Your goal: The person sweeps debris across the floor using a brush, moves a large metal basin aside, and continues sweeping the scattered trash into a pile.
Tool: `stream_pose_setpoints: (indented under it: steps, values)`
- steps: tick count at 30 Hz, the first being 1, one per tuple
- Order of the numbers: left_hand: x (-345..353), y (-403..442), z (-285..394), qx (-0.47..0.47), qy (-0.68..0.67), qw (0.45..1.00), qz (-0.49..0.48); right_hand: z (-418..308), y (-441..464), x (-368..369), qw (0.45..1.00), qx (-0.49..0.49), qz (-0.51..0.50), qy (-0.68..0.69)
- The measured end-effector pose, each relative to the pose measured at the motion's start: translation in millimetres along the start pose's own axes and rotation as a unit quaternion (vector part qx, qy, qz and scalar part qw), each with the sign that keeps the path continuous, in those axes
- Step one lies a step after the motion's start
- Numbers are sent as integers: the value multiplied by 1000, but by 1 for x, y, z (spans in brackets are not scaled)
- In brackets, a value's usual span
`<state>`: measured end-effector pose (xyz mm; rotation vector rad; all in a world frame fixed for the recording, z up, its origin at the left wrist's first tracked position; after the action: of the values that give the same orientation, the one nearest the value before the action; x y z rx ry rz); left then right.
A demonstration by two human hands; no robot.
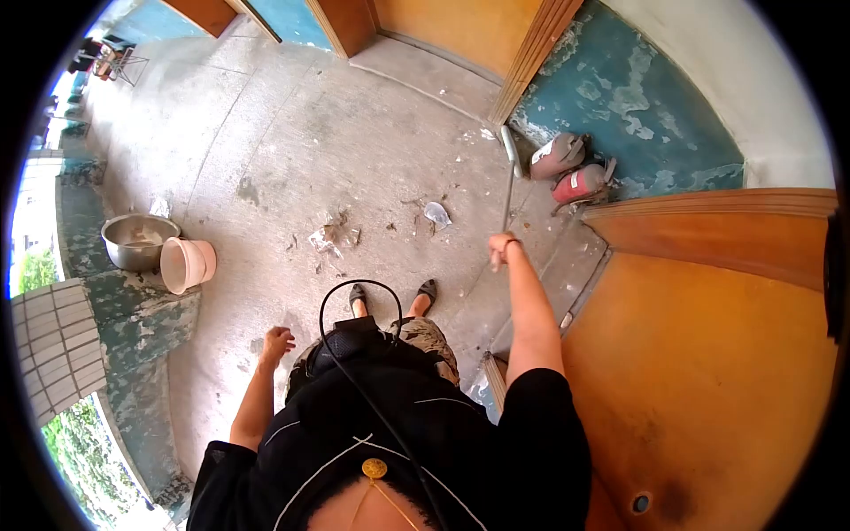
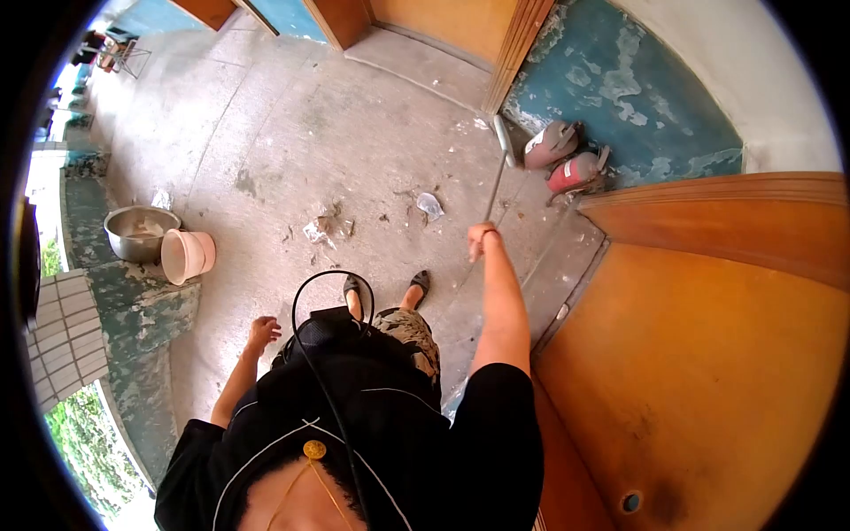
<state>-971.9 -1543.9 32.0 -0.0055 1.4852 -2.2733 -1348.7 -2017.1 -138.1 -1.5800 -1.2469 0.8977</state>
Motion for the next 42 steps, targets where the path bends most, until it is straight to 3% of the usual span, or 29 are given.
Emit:
stream_pose_setpoints:
  steps: [2,3,5,6,9,10,12,15,19,24,28,29,31,33,35,36,38,39,42]
  values:
    - [-7,-6,-17,-12,10,1000,9,-20,-3,42,999,-9,23,25]
    - [-9,-6,-27,-25,12,1000,13,-23,-32,56,983,0,113,146]
    - [-7,-9,-36,-54,5,999,4,-14,-26,85,990,12,118,-81]
    - [-8,-8,-37,-54,10,998,1,-5,-32,100,990,15,118,-75]
    - [-1,8,-31,-58,23,998,-24,25,-63,125,995,-13,93,37]
    - [0,16,-24,-48,30,998,-28,32,-82,131,985,-51,53,154]
    - [0,34,-13,-24,46,998,-36,42,-138,141,929,-114,-42,351]
    - [15,42,30,16,82,994,-63,75,-187,168,892,-92,-55,438]
    - [29,57,59,32,127,989,-75,122,-222,199,903,-92,34,419]
    - [54,62,75,49,160,980,-108,196,-254,222,845,-50,141,514]
    - [70,58,73,44,176,975,-127,239,-270,216,831,-3,238,503]
    - [70,57,71,44,179,975,-126,252,-262,216,830,-3,237,506]
    - [69,59,67,43,191,971,-137,268,-255,222,769,-1,243,591]
    - [67,61,65,38,200,969,-138,274,-247,229,760,0,238,605]
    - [60,60,63,30,202,971,-127,263,-220,253,724,-30,145,674]
    - [57,61,63,35,203,970,-132,261,-196,273,736,-44,83,670]
    - [51,65,61,38,202,970,-129,232,-184,307,667,-58,72,740]
    - [49,67,61,40,199,971,-125,210,-199,309,754,-47,96,648]
    - [44,63,59,47,196,970,-136,176,-222,326,774,-28,69,629]
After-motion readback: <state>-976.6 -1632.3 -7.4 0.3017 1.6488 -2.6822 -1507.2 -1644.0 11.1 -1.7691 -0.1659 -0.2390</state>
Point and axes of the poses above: each hand's wrist, its own y-axis towards the middle knuckle, its own x-axis out of the palm, z = x × y, the point moved 8 cm from there along y, towards the middle knuckle, and after that the axes turned 14 degrees about -z, right-handed, at the moved point
